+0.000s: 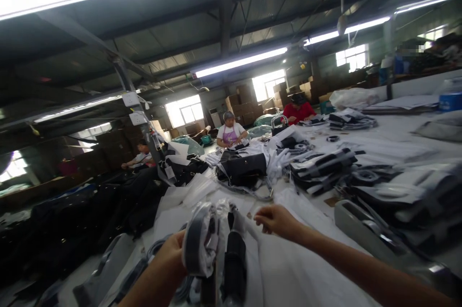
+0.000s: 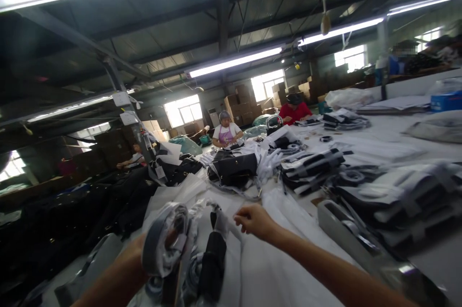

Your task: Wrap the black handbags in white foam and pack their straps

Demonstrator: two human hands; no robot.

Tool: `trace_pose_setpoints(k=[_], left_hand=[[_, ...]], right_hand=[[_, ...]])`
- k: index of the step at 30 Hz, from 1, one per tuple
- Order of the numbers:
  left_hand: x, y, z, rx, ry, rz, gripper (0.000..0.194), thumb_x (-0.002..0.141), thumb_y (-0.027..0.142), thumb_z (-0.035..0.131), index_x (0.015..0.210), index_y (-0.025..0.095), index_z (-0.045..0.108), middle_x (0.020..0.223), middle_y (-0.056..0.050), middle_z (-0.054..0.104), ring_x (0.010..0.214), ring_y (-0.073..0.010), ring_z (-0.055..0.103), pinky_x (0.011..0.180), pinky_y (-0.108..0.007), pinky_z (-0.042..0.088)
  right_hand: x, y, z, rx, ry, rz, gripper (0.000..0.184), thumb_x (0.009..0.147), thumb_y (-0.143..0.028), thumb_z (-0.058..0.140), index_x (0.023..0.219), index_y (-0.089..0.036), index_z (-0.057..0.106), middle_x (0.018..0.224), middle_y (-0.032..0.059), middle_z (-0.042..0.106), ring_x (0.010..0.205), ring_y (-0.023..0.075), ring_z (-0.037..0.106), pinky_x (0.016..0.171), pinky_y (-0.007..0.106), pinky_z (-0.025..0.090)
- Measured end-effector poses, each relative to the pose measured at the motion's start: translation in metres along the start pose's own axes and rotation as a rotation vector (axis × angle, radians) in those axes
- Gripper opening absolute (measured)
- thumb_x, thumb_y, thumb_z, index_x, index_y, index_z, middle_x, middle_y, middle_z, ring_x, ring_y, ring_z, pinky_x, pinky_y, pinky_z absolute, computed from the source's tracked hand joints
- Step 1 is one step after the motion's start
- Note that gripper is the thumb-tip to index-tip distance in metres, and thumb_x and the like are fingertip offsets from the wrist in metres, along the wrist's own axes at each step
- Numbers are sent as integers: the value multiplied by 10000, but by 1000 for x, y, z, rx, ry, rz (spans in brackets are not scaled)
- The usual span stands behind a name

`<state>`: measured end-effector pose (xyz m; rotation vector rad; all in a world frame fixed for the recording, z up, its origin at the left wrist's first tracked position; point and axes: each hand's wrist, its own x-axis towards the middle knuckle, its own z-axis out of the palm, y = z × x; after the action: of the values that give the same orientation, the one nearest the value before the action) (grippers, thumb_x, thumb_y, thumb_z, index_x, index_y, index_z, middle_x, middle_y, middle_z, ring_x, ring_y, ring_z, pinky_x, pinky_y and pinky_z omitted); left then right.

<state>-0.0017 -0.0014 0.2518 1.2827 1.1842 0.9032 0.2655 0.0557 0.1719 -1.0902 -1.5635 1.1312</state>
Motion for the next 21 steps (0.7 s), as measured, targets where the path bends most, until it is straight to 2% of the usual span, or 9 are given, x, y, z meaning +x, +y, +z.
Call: trace_pose_setpoints(k=[1,3,5,6,9,11,14,17,21], left_hand=[[2,-2,0,-14,24,6,498,538,566,883,760,144,737,675,-32,696,614,-157,603,591,-258,484],[4,-2,1,-14,51,7,486,524,544,897,750,148,731,651,-23,688,584,-148,603,560,-247,468],[3,2,4,28,64,17,497,552,542,885,819,149,742,665,-29,696,586,-145,610,541,-229,447],[2,4,6,50,67,31,506,569,536,878,869,151,748,683,-34,704,602,-150,621,544,-225,447],[-2,13,12,105,54,64,513,565,479,892,935,155,750,690,-28,711,617,-158,628,572,-229,463],[-4,16,14,120,48,73,511,560,455,899,946,155,748,690,-21,714,603,-154,620,582,-239,474],[-3,16,14,118,19,115,508,619,461,874,995,152,732,741,-33,734,650,-169,647,629,-256,495],[-2,12,13,113,-4,138,515,660,472,855,1038,153,710,825,-52,755,756,-196,685,713,-274,514],[0,5,13,92,16,130,564,672,551,826,1044,150,690,896,-80,764,837,-221,699,781,-303,521]], right_hand=[[-8,3,6,21,36,-16,534,749,-662,684,701,-132,641,617,9,624,508,107,570,466,206,432],[-26,-6,23,98,70,-78,581,858,-695,540,928,-134,673,795,45,676,578,116,599,504,219,460],[-43,-34,39,237,10,-165,630,874,-714,522,1156,-160,622,858,49,684,551,115,585,468,217,450],[-49,-51,44,287,-56,-207,641,861,-713,559,1203,-173,605,880,51,686,551,113,582,455,206,441],[-53,-97,50,254,-201,-250,569,850,-687,610,1089,-173,659,847,37,681,514,80,535,430,168,397],[-48,-112,49,217,-235,-202,492,845,-623,664,995,-154,669,846,32,676,509,64,521,433,156,392],[-42,-113,47,275,-281,-43,420,828,-512,733,1016,-147,648,758,0,642,486,50,489,420,139,385],[-47,-106,42,389,-324,78,445,837,-495,726,1110,-160,621,657,-43,577,429,34,447,381,118,339],[-60,-96,33,561,-239,173,566,811,-484,743,1252,-192,543,759,-13,624,431,47,494,339,117,364]])
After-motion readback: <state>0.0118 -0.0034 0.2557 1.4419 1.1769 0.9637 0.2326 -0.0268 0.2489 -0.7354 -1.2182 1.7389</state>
